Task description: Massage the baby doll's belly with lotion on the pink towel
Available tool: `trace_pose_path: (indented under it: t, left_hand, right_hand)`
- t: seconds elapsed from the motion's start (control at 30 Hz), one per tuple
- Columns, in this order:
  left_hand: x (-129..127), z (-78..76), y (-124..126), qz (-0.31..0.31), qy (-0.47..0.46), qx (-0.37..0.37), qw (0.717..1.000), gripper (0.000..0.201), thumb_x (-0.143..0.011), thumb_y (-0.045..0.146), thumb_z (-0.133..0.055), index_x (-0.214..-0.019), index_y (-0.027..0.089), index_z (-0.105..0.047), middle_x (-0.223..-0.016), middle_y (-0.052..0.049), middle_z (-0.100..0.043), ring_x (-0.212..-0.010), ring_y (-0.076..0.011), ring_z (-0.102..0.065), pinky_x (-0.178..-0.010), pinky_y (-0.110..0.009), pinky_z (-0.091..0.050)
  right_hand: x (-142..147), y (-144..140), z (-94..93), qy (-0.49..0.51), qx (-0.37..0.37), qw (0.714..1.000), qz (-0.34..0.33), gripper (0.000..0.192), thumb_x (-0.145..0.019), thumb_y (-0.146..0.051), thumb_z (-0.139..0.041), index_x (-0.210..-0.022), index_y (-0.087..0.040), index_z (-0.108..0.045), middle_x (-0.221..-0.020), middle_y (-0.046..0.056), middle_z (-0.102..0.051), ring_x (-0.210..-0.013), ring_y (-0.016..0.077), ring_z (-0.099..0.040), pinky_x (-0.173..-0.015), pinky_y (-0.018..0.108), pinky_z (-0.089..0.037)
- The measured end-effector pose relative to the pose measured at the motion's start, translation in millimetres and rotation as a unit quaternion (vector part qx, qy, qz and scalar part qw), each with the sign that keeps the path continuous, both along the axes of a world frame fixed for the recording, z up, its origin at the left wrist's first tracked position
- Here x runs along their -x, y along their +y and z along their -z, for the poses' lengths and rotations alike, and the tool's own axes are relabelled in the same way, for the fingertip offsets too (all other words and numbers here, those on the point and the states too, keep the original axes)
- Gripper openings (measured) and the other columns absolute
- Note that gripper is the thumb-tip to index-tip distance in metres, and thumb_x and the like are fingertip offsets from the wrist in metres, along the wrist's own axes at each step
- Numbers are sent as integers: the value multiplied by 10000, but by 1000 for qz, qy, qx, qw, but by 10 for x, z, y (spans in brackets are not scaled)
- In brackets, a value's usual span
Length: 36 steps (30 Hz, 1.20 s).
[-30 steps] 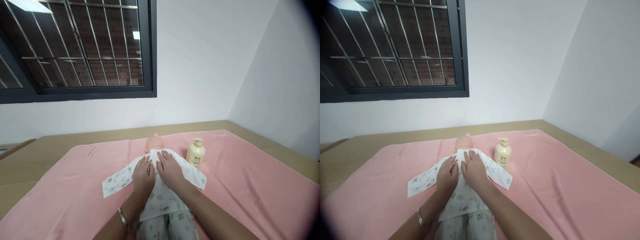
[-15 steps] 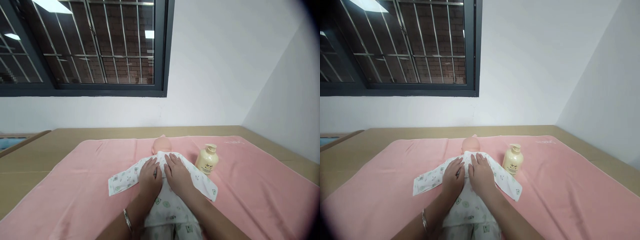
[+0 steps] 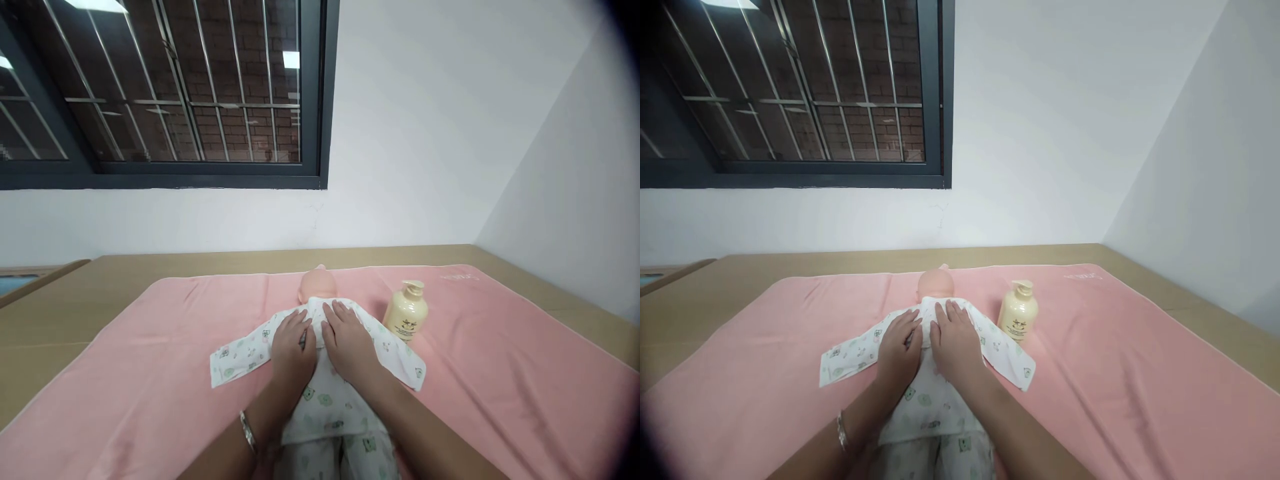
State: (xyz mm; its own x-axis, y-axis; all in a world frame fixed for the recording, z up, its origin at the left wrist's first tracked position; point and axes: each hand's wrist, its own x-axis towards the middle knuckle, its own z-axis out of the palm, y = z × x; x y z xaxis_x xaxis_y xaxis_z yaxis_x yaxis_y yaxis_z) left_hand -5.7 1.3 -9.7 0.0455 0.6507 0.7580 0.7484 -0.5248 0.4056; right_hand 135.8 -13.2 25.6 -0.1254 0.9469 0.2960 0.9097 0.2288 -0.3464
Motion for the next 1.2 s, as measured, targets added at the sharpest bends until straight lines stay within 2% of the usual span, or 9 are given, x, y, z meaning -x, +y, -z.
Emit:
trace_pose_path:
  t: [0.83, 1.2]
  left_hand:
    - [-10, -26, 31, 6, -20, 37, 999, 259, -867, 204, -472, -900, 191, -729, -1105, -83, -728, -1092, -264, -642, -993, -494, -507]
    - [-16, -42, 12, 7, -34, 38, 999, 259, -864, 211, -475, -916, 225, -729, -1118, -65, -723, -1102, -260, -641, -997, -500, -507]
  right_hand:
    - [-19, 7, 28, 4, -46, 999, -8, 490, -1013, -323, -290, -1428, -138, -473, -1454, 132, -483, -1375, 254, -389, -1154, 394, -255]
    - [-10, -9, -7, -1, -49, 999, -7, 488, -1012, -323, -295, -1424, -133, -475, -1439, 142, -497, -1370, 256, -393, -1139, 387, -267]
